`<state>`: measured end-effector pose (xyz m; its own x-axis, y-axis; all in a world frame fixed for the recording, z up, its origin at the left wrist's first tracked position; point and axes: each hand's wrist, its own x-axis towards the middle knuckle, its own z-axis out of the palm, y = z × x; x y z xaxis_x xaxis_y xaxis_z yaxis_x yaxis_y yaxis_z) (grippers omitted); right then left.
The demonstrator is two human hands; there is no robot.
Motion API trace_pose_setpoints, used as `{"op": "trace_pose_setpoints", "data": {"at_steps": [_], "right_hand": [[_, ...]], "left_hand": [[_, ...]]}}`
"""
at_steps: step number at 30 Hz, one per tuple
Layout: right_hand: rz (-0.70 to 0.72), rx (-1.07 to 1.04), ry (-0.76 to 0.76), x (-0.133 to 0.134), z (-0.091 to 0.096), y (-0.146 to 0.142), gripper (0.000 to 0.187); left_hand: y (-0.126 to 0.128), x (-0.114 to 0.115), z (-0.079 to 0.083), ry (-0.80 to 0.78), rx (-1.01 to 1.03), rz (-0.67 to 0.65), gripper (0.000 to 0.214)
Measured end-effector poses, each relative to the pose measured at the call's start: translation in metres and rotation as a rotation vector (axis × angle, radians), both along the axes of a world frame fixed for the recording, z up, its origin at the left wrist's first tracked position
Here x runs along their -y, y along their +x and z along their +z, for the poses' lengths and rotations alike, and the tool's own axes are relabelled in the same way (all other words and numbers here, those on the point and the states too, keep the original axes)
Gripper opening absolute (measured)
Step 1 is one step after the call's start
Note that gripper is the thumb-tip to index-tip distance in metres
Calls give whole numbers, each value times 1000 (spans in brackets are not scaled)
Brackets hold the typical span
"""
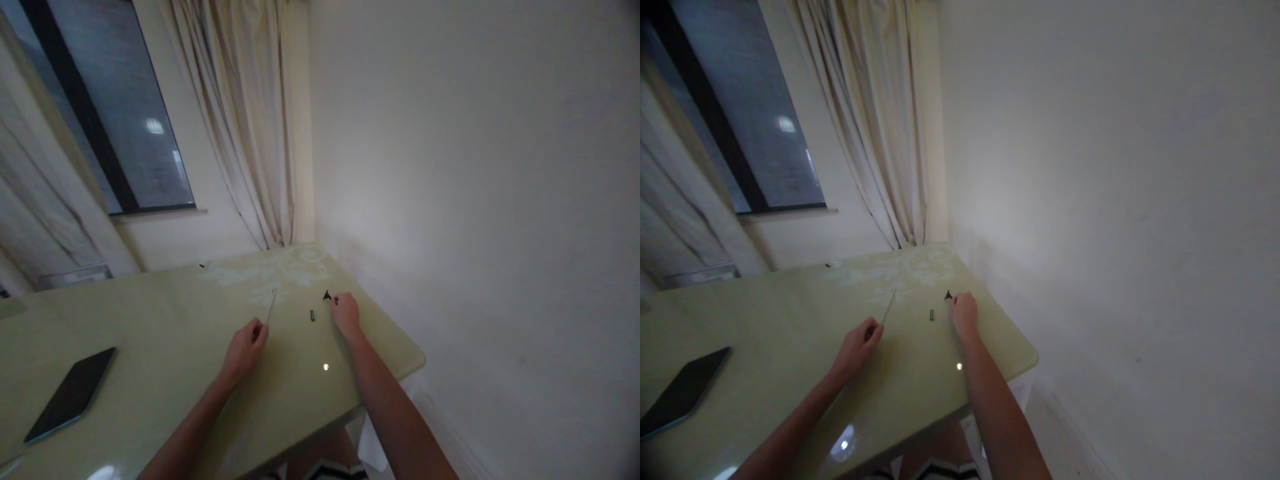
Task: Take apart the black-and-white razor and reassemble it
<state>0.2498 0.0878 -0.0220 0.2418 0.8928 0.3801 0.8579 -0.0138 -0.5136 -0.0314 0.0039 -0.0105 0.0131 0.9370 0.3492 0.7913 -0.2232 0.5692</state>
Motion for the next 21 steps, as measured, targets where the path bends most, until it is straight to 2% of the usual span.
{"op": "trace_pose_setpoints", "data": {"at_steps": [3,5,7,9,11,13,15,18,21], "right_hand": [[21,-105,145,6,5,-9,28],[189,-323,209,10,8,-20,35],[404,-584,187,13,9,-30,46],[486,-776,155,13,8,-36,51],[402,-868,194,13,7,-37,52],[265,-913,266,10,6,-34,54],[192,-953,299,8,6,-30,56],[172,-955,309,7,6,-27,59],[216,-933,271,8,6,-27,63]], "left_hand": [[31,-9,5,75,151,-128,39],[58,-15,9,75,194,-208,37],[81,-22,11,63,166,-326,34],[97,-33,10,71,70,-449,32],[103,-45,5,81,-29,-477,33],[102,-57,-2,79,-95,-397,28],[97,-66,-9,63,-125,-311,29],[89,-68,-14,9,-115,-340,25],[73,-58,-12,-27,-82,-396,22]]}}
